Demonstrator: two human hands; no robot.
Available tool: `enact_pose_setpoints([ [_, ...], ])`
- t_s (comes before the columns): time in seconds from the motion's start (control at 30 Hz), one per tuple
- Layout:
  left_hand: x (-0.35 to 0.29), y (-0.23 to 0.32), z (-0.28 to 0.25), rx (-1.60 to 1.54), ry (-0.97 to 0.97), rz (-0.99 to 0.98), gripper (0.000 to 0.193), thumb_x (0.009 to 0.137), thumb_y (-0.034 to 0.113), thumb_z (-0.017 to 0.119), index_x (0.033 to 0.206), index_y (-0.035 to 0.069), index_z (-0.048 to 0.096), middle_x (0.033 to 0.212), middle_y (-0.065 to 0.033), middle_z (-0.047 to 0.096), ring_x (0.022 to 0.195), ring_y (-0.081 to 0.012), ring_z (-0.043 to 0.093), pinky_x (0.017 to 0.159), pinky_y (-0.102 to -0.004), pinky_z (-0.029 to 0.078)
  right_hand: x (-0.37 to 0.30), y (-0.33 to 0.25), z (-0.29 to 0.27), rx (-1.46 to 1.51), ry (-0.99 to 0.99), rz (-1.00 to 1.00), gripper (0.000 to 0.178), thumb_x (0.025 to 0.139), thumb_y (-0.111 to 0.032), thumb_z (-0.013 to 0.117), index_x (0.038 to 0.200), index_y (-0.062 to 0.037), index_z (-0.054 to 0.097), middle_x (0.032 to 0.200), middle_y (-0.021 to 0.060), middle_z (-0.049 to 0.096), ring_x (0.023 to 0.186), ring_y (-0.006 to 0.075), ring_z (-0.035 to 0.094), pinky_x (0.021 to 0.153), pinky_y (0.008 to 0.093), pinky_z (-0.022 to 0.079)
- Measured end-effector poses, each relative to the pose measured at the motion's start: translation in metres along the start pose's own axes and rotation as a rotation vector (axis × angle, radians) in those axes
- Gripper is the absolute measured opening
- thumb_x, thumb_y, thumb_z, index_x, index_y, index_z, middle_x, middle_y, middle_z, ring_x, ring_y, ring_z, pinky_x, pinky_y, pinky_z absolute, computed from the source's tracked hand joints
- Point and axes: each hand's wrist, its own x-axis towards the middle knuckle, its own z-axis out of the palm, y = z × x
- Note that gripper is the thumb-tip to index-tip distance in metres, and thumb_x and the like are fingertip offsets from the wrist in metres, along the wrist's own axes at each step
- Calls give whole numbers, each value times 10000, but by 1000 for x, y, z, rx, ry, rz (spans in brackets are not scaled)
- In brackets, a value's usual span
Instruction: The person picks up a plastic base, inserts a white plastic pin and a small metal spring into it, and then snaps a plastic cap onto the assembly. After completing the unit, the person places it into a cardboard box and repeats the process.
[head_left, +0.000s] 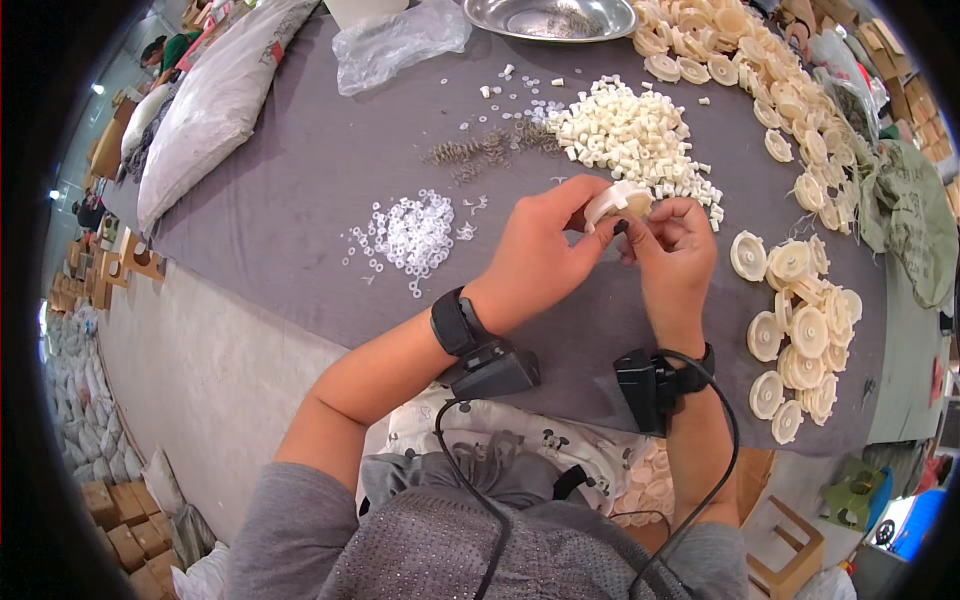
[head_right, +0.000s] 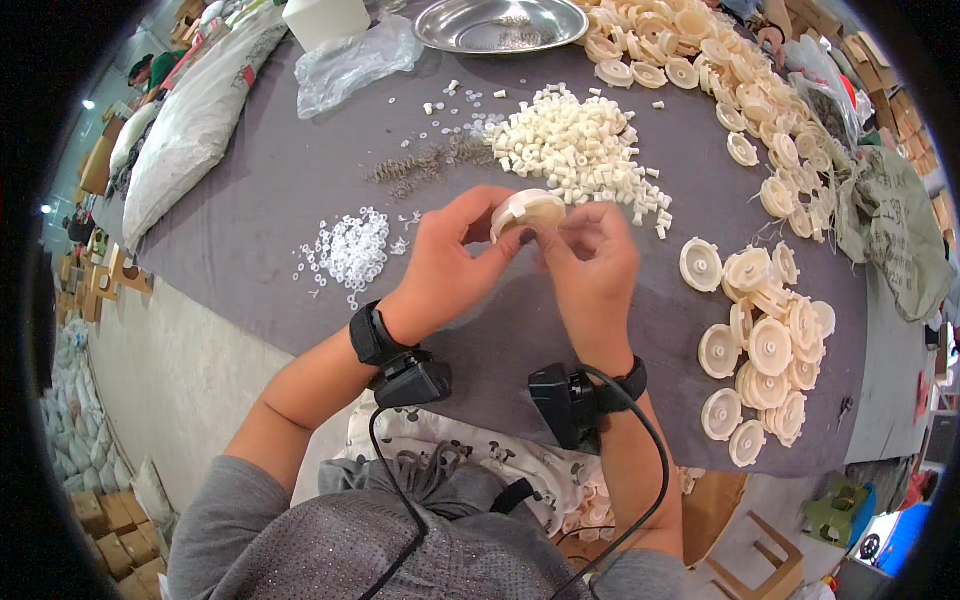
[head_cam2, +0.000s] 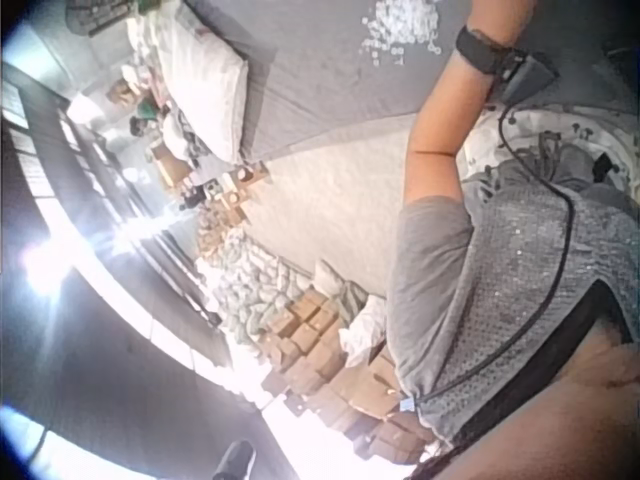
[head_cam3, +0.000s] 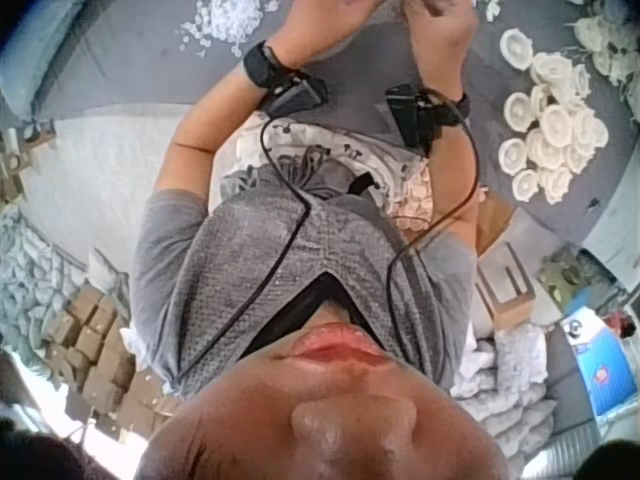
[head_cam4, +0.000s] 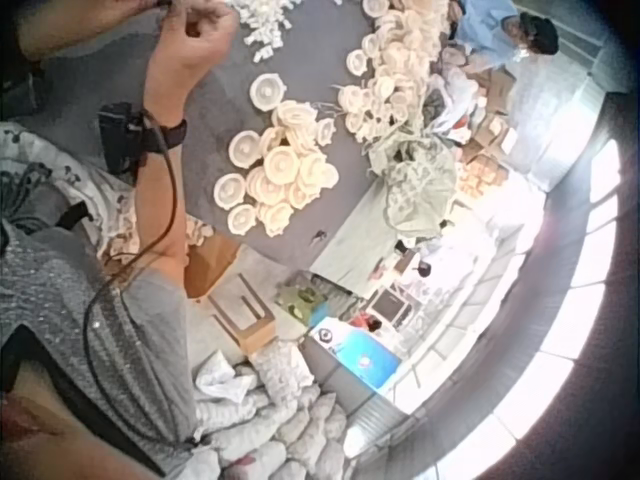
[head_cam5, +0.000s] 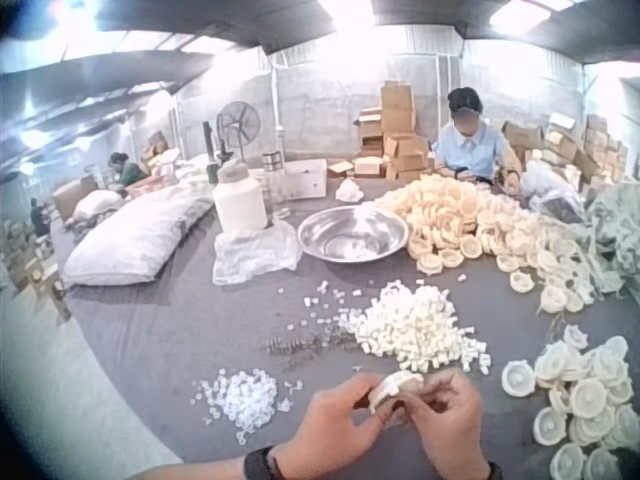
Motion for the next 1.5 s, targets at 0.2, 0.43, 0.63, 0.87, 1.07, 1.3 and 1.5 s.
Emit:
enact_pose_setpoints([
  [0.2, 3, -14, -8, -498, -116, -325, 233, 814, 108, 616, 1027, 45, 543, 931, -28, 614, 824, -104, 597, 717, -242, 491, 7, -2, -4, 46, -93, 77, 261, 767, -149, 686, 941, -11, 549, 771, 22, 597, 638, 47, 529, 509, 169, 393],
  [0.43, 7, -16, -14, -769, -131, -500, 262, 852, 157, 569, 1081, 38, 523, 941, -64, 610, 806, -139, 613, 717, -262, 522, 11, -9, -13, 82, -205, 112, 253, 771, -128, 668, 970, -4, 573, 786, 19, 593, 671, 49, 523, 558, 172, 409],
  [0.63, 21, -12, -43, -791, -74, -418, 316, 861, 175, 557, 1111, -10, 495, 948, -98, 609, 798, -181, 628, 742, -304, 536, 33, -1, -56, -101, 204, 83, 219, 779, -119, 643, 960, -6, 597, 740, 5, 581, 627, 63, 509, 553, 191, 413],
  [0.87, 24, -20, -56, -931, -175, -276, 344, 875, 190, 536, 1154, 7, 451, 1005, -97, 589, 874, -177, 609, 818, -327, 510, 34, 19, -38, -451, 38, 77, 182, 770, -130, 641, 916, -22, 628, 776, 24, 612, 652, 79, 523, 598, 220, 430],
  [1.07, 23, -17, -81, -961, -27, -127, 331, 885, 147, 505, 1188, 47, 415, 1006, -78, 572, 862, -155, 587, 834, -368, 496, 19, 10, 5, -606, -98, -68, 188, 749, -93, 640, 933, -52, 629, 725, 27, 581, 623, 93, 507, 608, 230, 438],
  [1.3, -35, -10, -129, -1131, 121, 10, 443, 880, 93, 473, 1285, 69, 294, 980, -94, 501, 831, -188, 550, 836, -406, 500, 8, 2, 66, -618, -463, -219, 205, 747, -158, 636, 931, -69, 622, 842, 69, 606, 747, 192, 569, 686, 315, 454],
  [1.5, -85, -45, -129, -1321, 222, -34, 355, 896, 142, 479, 1222, 91, 347, 1002, -93, 544, 893, -201, 573, 820, -424, 501, 11, 7, 108, -661, -566, -243, 176, 763, -138, 613, 915, -51, 618, 815, 77, 597, 713, 186, 567, 666, 303, 454],
])
